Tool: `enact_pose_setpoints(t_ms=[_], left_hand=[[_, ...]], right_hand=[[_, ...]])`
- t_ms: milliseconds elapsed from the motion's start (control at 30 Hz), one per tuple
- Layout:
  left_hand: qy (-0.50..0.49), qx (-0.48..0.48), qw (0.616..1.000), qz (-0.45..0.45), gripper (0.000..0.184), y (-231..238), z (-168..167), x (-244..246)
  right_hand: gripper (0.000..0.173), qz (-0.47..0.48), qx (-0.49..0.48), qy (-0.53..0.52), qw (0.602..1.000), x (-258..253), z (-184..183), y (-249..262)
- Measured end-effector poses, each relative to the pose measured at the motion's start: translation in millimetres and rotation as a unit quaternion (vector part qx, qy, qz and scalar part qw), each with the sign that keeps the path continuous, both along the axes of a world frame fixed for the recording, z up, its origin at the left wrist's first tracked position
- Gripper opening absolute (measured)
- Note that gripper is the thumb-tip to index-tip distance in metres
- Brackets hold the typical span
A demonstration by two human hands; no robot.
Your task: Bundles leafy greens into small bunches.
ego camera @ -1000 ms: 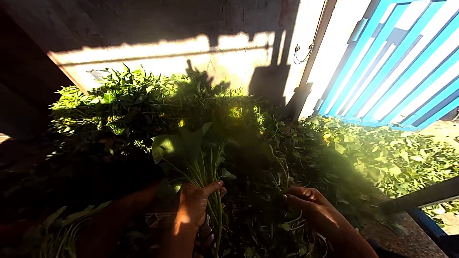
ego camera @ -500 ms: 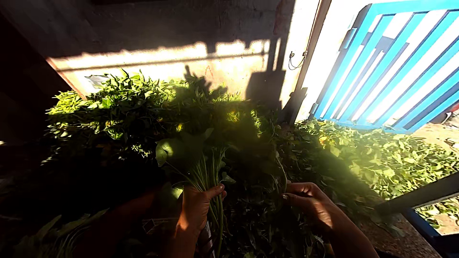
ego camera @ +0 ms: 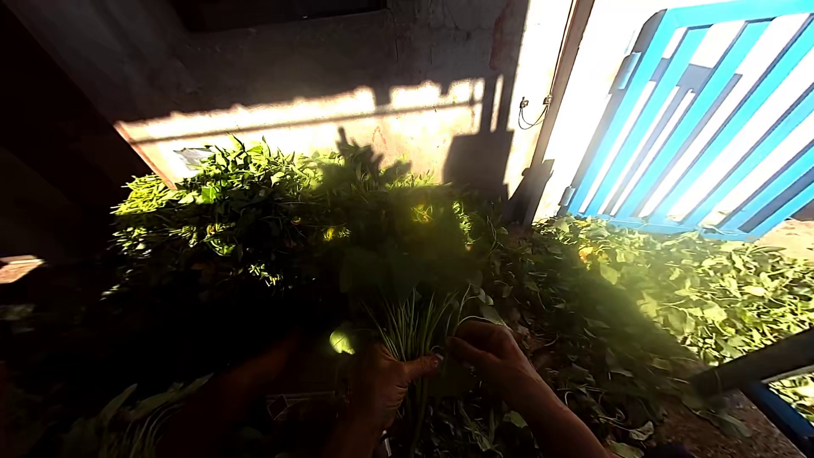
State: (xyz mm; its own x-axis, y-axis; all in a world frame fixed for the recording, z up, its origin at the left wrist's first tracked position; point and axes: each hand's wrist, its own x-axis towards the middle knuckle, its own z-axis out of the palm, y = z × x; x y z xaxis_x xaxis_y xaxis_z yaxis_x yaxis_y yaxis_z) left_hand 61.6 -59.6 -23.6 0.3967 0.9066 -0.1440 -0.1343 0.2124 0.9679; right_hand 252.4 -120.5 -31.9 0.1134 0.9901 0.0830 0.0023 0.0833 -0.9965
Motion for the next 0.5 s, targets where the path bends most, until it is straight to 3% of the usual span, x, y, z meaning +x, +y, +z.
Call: enact_pose_setpoints(t_ms=[167, 300, 500], left_hand=[[0.008, 0.010, 0.999, -0.030, 0.036, 2, 6, -7], [0.031, 0.022, 0.998, -0.042, 0.046, -1, 7, -5], [0.044, 0.052, 0.996, -0.057, 0.043, 0, 4, -3]], right_hand=[[0.023, 0.045, -0.002, -0.131, 0.990, 1, 0, 1], [0.021, 0.038, 0.005, -0.121, 0.992, -3, 9, 2], [0.024, -0.003, 0.032, -0.099, 0.995, -8, 8, 7]])
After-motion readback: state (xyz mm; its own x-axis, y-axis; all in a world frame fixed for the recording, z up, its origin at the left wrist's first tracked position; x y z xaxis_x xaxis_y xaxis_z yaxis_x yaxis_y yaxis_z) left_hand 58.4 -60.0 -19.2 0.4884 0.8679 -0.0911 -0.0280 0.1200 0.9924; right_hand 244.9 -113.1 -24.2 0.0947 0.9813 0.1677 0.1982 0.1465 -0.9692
